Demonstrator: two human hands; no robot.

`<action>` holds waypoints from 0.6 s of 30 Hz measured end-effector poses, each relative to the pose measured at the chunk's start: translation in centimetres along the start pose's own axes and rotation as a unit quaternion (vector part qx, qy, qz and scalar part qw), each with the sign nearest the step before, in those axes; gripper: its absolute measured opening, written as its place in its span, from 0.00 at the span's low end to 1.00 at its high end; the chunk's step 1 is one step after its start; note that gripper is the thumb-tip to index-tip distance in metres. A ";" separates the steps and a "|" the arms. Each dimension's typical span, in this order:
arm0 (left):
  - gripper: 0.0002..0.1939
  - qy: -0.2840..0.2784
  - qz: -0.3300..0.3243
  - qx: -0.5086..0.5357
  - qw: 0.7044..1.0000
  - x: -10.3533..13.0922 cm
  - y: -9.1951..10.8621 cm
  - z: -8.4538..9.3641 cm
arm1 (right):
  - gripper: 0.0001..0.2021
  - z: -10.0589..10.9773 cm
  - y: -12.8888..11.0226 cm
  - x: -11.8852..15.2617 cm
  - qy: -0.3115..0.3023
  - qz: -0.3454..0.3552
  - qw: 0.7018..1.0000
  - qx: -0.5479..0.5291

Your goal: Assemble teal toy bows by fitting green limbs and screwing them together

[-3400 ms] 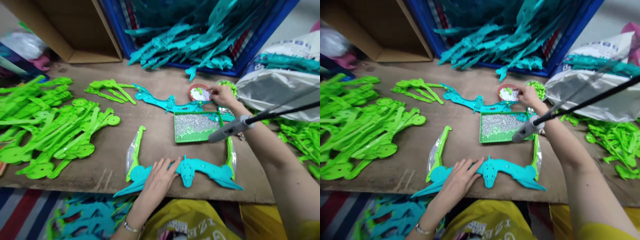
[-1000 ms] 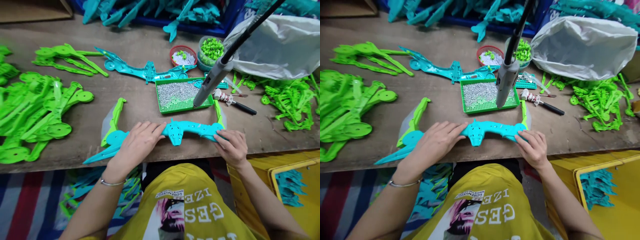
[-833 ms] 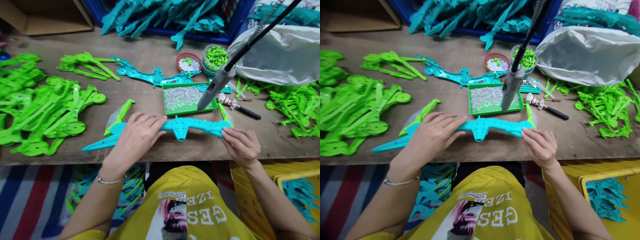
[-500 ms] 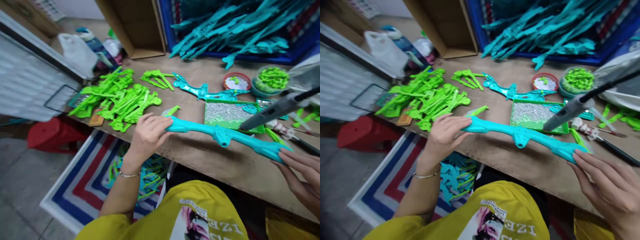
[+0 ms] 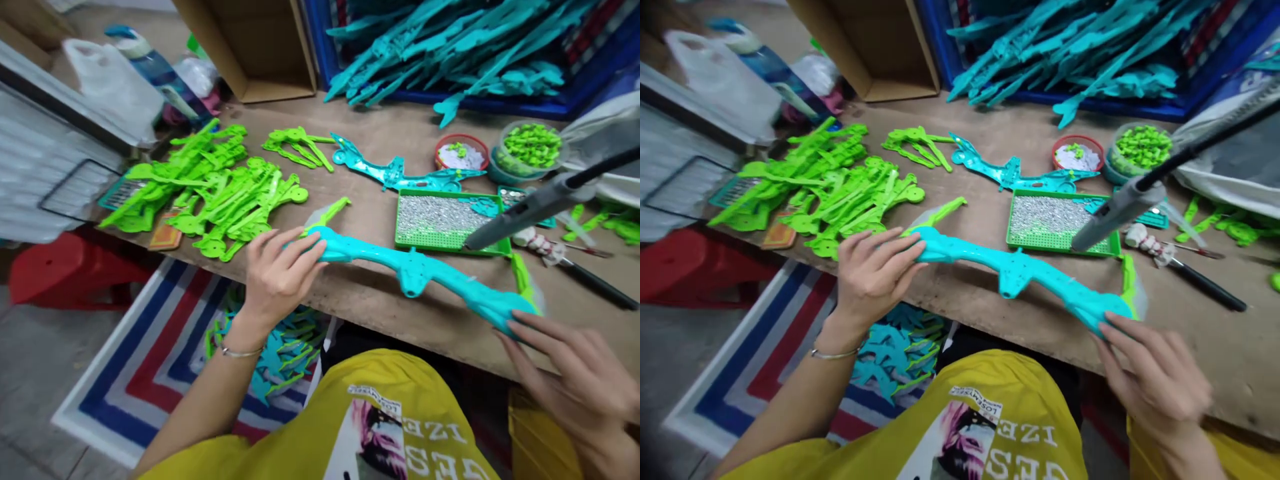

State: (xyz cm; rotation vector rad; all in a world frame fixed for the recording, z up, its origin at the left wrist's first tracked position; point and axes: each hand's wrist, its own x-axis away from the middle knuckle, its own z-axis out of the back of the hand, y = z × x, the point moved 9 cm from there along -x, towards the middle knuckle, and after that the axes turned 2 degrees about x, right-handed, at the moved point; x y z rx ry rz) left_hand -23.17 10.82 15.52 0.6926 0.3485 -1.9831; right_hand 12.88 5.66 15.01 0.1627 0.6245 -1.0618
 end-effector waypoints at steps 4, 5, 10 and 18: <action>0.06 0.029 0.162 0.239 0.957 2.9 3.3 -2.1 | 0.11 -2.5 -3.8 1.8 -0.015 -0.047 0.999 -0.010; 0.02 -0.019 0.230 0.344 0.910 3.9 4.6 -4.4 | 0.09 -3.3 -4.1 2.3 -0.020 -0.075 0.997 -0.018; 0.25 -0.250 0.490 0.737 0.392 8.2 17.8 -14.4 | 0.09 -5.4 -6.1 4.1 -0.023 -0.123 0.990 -0.059; 0.22 -0.193 0.576 0.757 0.240 7.8 20.9 -16.8 | 0.11 -1.9 0.7 2.3 0.086 -0.164 0.979 -0.085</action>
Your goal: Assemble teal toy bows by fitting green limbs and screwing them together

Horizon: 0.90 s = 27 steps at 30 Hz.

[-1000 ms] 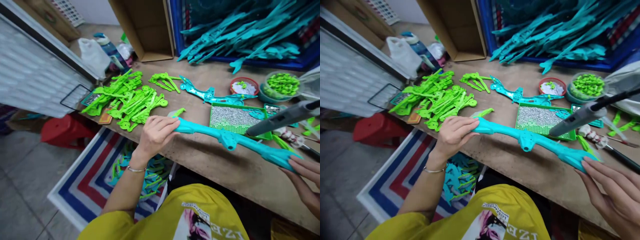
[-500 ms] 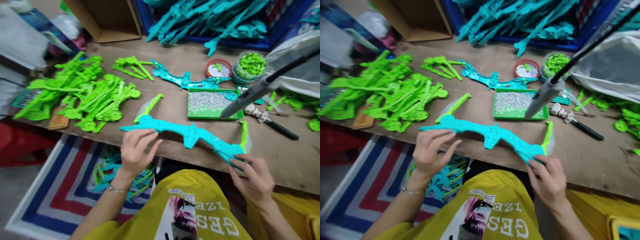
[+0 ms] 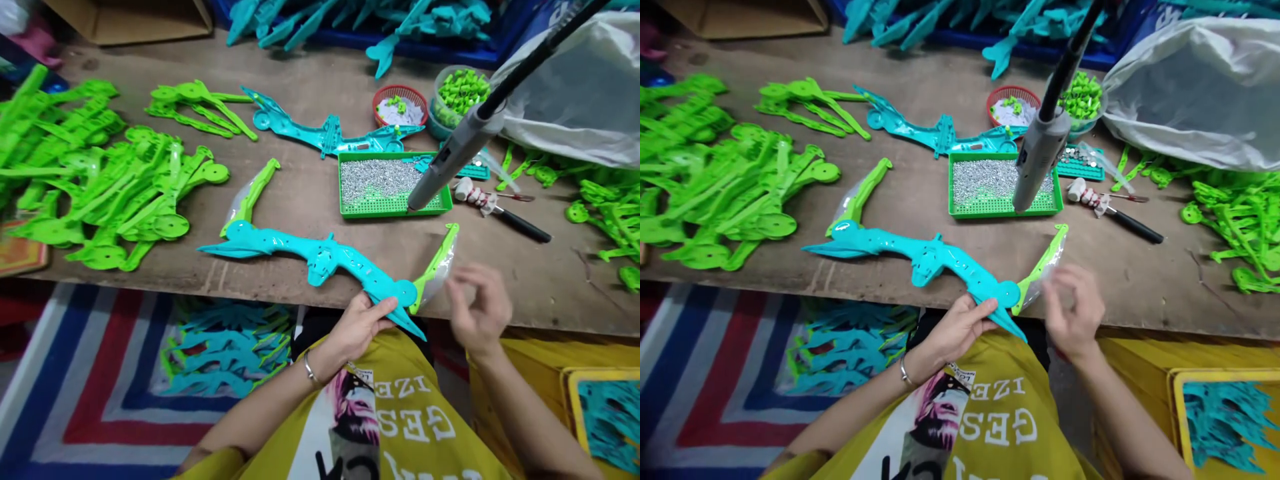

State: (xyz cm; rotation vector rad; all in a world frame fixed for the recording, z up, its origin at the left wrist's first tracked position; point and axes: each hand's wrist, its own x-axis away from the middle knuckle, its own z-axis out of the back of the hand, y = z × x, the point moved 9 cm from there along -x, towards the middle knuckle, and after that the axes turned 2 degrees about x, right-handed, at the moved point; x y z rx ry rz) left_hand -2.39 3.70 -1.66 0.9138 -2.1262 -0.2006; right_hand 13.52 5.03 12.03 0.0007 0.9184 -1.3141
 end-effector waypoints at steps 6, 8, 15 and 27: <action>0.24 0.003 0.036 -0.002 0.999 0.6 -0.2 0.4 | 0.18 -7.0 2.9 -3.4 -0.273 0.214 0.933 0.095; 0.24 0.019 0.019 0.008 1.000 0.5 0.0 0.4 | 0.24 -8.2 2.8 -2.9 -0.321 0.241 0.909 0.113; 0.26 0.040 -0.024 0.067 0.997 0.4 0.2 -0.3 | 0.24 -5.3 2.5 -1.5 -0.233 0.108 0.930 0.264; 0.26 -0.066 0.043 0.013 0.997 -0.7 -1.3 -1.1 | 0.15 -5.7 8.5 -3.5 -0.190 0.223 0.941 0.167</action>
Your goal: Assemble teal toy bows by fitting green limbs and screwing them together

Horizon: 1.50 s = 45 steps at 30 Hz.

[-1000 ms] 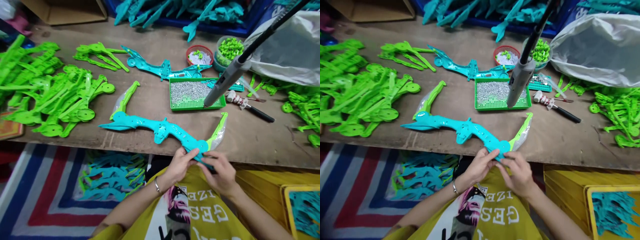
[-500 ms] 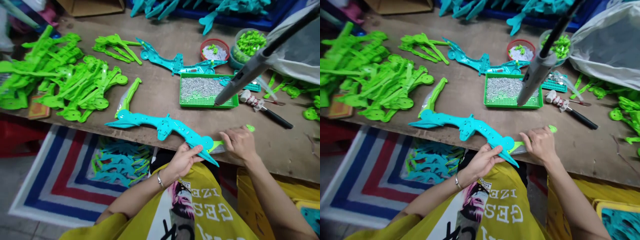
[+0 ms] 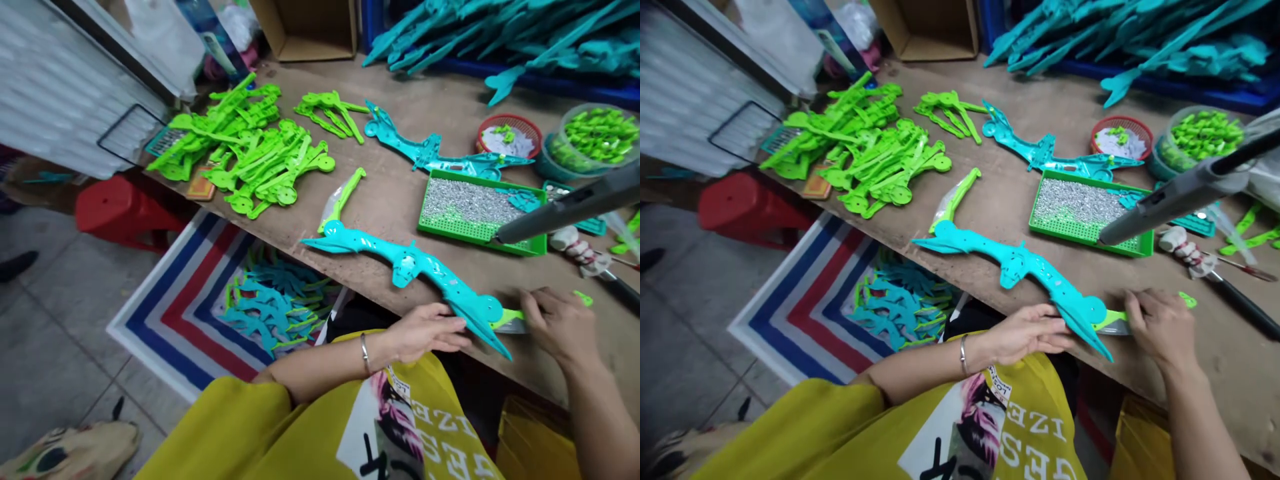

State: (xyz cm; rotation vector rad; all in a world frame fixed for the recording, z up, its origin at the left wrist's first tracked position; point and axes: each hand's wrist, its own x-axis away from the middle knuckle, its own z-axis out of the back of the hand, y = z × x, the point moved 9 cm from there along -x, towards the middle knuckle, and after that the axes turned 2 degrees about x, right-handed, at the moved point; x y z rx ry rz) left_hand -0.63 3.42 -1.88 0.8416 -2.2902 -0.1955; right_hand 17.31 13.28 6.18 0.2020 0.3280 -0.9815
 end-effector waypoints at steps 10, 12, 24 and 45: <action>0.19 0.278 -0.265 0.027 0.923 11.1 10.6 12.6 | 0.09 0.5 -15.9 -12.0 -0.026 0.123 0.959 -0.256; 0.20 0.305 -0.318 0.055 0.896 12.1 11.9 13.8 | 0.17 -2.4 -19.4 -14.7 -0.088 0.141 0.950 -0.263; 0.28 0.226 -0.354 0.120 0.899 11.0 15.3 13.1 | 0.23 -5.6 -23.0 -17.0 -0.165 0.128 0.912 -0.352; 0.22 0.183 -0.303 0.090 0.931 9.9 13.5 11.2 | 0.16 -10.0 -27.9 -24.9 -0.405 -0.095 0.623 -0.662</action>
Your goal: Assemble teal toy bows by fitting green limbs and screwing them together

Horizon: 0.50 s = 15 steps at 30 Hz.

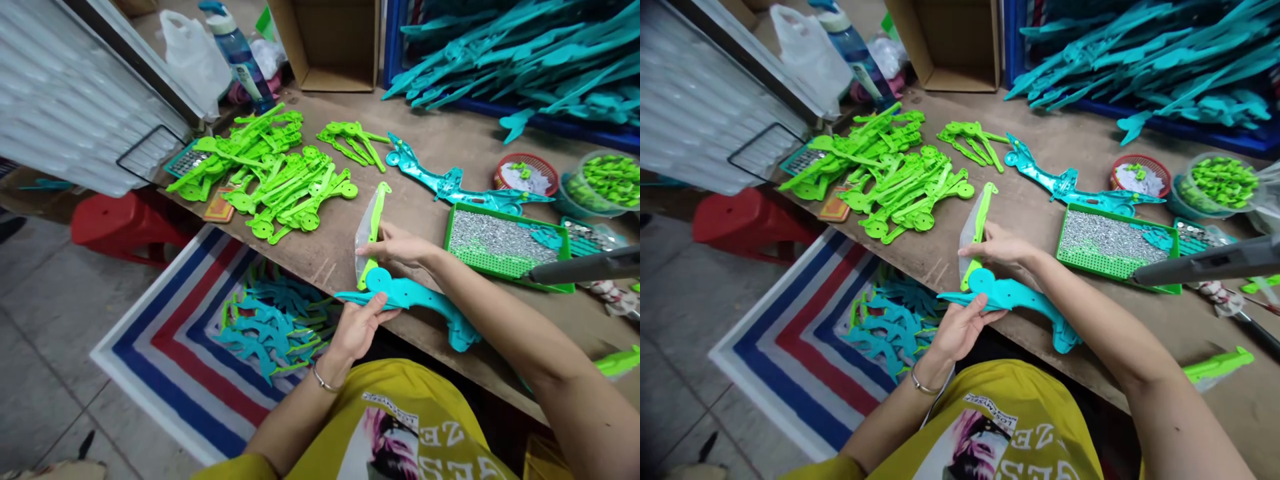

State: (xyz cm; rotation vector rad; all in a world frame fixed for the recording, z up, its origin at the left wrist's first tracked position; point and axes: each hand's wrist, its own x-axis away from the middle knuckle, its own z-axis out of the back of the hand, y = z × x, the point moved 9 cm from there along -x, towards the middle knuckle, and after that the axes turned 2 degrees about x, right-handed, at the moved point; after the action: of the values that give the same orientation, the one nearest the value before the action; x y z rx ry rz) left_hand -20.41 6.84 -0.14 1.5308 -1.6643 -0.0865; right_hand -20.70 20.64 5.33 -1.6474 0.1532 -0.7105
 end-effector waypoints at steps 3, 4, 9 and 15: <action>0.22 -0.009 0.028 -0.002 1.000 0.0 -1.1 -0.5 | 0.17 -0.5 0.0 -0.5 -0.030 0.011 0.993 0.114; 0.22 -0.009 0.032 -0.001 0.999 0.0 -1.3 -0.6 | 0.17 -0.8 0.0 -0.6 -0.045 0.018 0.987 0.154; 0.22 -0.009 0.023 0.010 1.000 -0.2 -2.3 -1.0 | 0.14 -1.3 1.0 -0.9 -0.092 -0.001 0.966 0.243; 0.19 0.001 0.000 0.037 0.999 -0.3 -3.0 -1.0 | 0.20 -0.5 1.9 1.0 -0.071 -0.021 0.975 0.211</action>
State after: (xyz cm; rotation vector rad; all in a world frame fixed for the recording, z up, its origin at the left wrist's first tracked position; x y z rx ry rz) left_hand -17.46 6.86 -1.38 1.5844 -1.6831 -0.0233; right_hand -19.62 19.38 3.94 -1.2883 -0.1293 -0.6045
